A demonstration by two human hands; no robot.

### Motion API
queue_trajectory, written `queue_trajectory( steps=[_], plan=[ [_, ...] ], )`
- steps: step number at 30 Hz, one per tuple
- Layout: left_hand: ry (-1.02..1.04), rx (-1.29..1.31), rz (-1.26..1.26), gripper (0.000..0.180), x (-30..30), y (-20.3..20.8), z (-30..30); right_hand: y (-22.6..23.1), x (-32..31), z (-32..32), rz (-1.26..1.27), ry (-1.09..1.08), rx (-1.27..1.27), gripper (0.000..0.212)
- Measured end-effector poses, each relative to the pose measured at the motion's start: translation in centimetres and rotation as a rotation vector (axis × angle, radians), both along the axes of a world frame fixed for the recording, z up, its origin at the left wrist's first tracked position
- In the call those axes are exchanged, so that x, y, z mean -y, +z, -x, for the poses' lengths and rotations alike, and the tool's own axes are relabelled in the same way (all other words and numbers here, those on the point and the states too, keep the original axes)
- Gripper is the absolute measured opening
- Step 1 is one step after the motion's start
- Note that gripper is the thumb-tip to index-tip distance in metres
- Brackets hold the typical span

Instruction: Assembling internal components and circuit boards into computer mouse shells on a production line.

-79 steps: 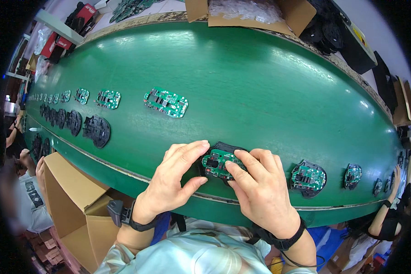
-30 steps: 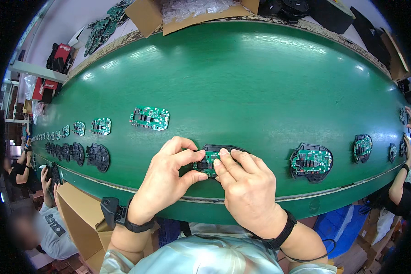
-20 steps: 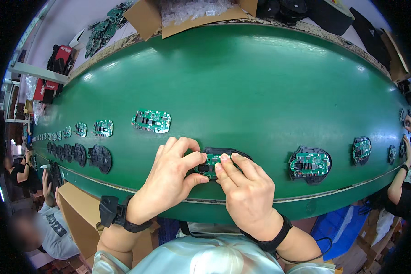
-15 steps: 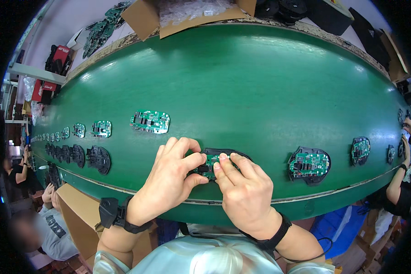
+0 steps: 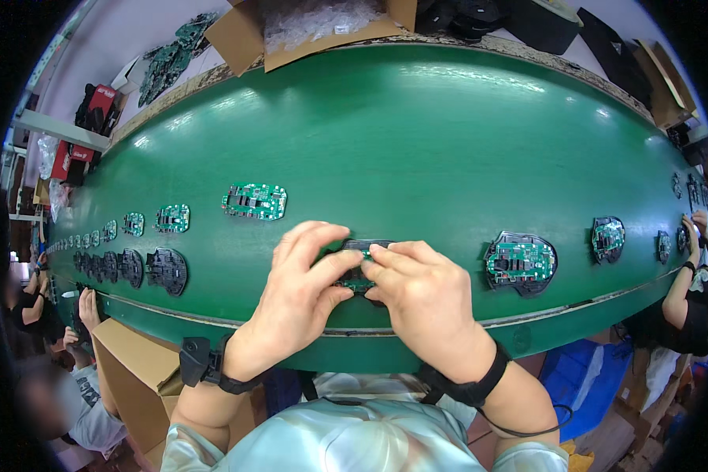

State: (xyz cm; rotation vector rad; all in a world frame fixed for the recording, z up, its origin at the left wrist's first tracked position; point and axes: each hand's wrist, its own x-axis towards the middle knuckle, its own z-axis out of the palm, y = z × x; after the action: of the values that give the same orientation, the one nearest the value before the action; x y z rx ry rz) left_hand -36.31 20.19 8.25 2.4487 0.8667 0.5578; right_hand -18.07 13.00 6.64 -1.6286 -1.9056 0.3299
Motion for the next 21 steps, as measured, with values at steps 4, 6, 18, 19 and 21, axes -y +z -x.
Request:
queue_trajectory(
  steps=[4,6,18,19,21],
  plan=[
    [-0.121,0.043,0.049,0.035,0.6,-2.0,0.9,0.5,-0.6,-1.7,0.077,0.118,-0.137,0.030],
    [-0.109,0.022,-0.068,0.033,0.9,-1.9,1.0,0.2,-0.7,-2.7,0.118,0.146,-0.162,0.026],
    [-0.129,-0.098,-0.103,0.036,1.2,-1.7,0.1,0.0,-2.7,-3.7,0.181,0.172,-0.278,0.016],
    [-0.129,-0.096,-0.104,0.036,1.2,-1.8,0.1,-0.1,-2.8,-3.6,0.181,0.172,-0.277,0.016],
    [-0.125,-0.103,-0.156,0.031,1.0,-2.0,0.2,-0.1,-2.9,-3.4,0.179,0.188,-0.270,0.016]
  ],
)
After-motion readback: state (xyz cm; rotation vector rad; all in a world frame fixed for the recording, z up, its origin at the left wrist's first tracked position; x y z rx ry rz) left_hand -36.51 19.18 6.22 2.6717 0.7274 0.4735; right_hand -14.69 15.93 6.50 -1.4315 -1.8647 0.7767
